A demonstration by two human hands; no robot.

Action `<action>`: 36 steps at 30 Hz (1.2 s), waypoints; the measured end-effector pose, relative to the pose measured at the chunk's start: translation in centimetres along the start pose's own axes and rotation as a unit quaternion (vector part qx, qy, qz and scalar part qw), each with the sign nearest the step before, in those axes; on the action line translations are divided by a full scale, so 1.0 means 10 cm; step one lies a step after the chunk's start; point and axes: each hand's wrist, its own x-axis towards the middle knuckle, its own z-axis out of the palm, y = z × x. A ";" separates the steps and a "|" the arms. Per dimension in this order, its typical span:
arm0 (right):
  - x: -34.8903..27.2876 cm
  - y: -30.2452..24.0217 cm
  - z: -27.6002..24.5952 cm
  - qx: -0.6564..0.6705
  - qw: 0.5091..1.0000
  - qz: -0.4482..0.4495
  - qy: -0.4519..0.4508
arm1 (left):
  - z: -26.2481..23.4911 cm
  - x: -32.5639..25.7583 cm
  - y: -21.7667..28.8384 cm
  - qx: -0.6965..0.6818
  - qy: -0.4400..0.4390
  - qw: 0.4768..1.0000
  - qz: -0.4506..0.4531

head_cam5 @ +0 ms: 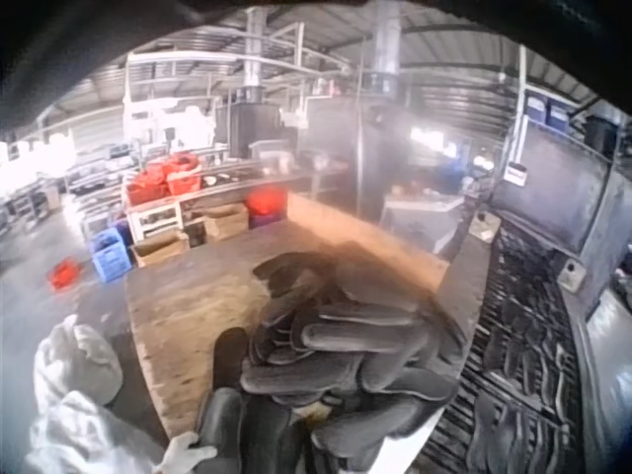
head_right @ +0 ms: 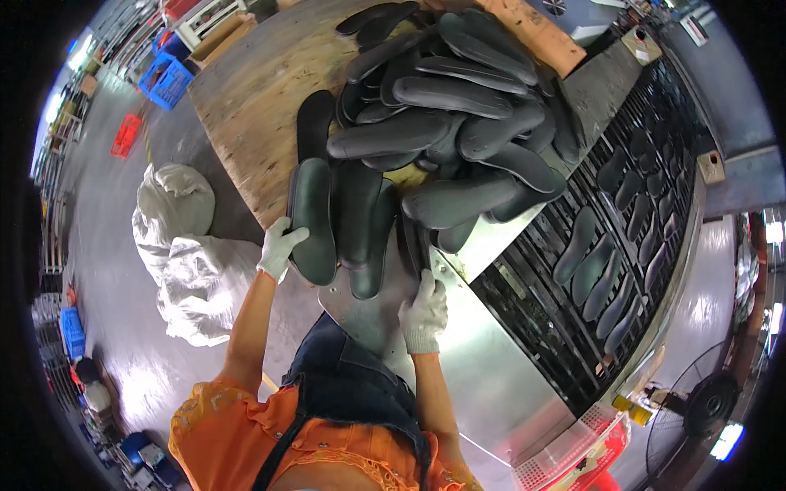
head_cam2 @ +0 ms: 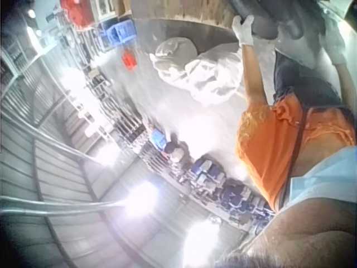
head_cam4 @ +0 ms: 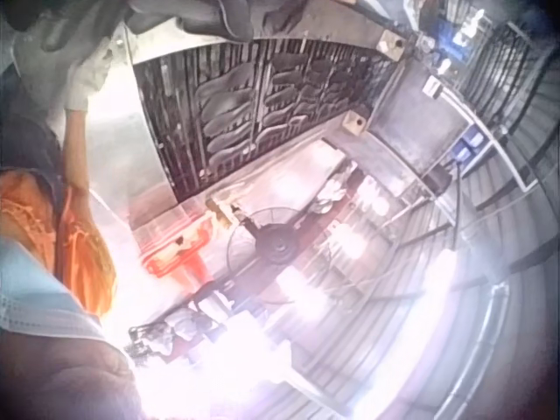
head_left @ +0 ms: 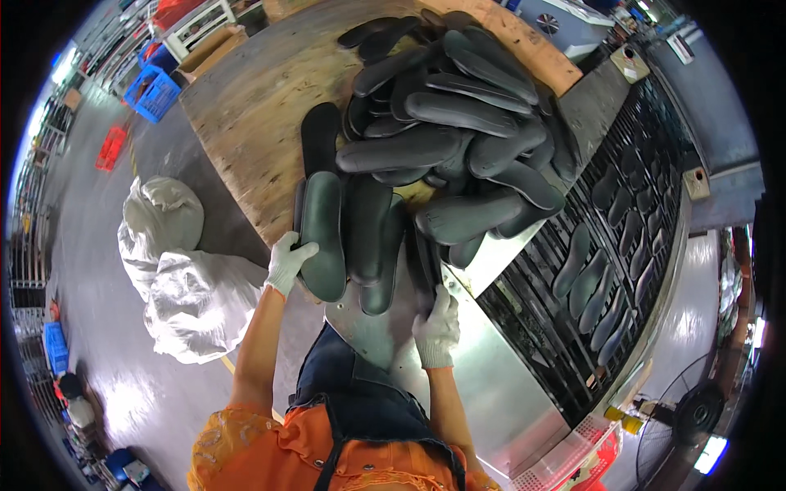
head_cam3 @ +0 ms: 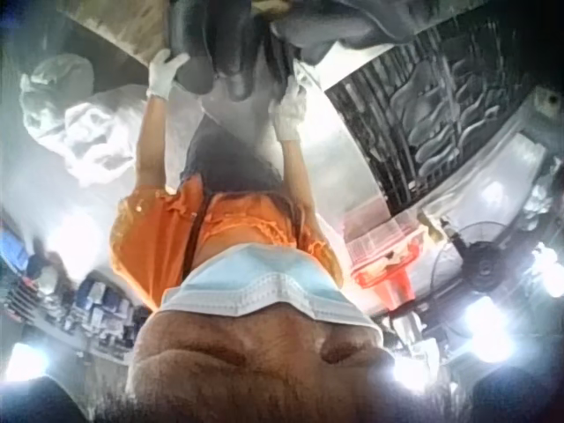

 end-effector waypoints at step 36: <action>-0.45 1.40 0.05 0.886 0.433 0.085 -0.144 | 1.32 -1.77 0.53 -0.232 -0.425 0.871 -0.079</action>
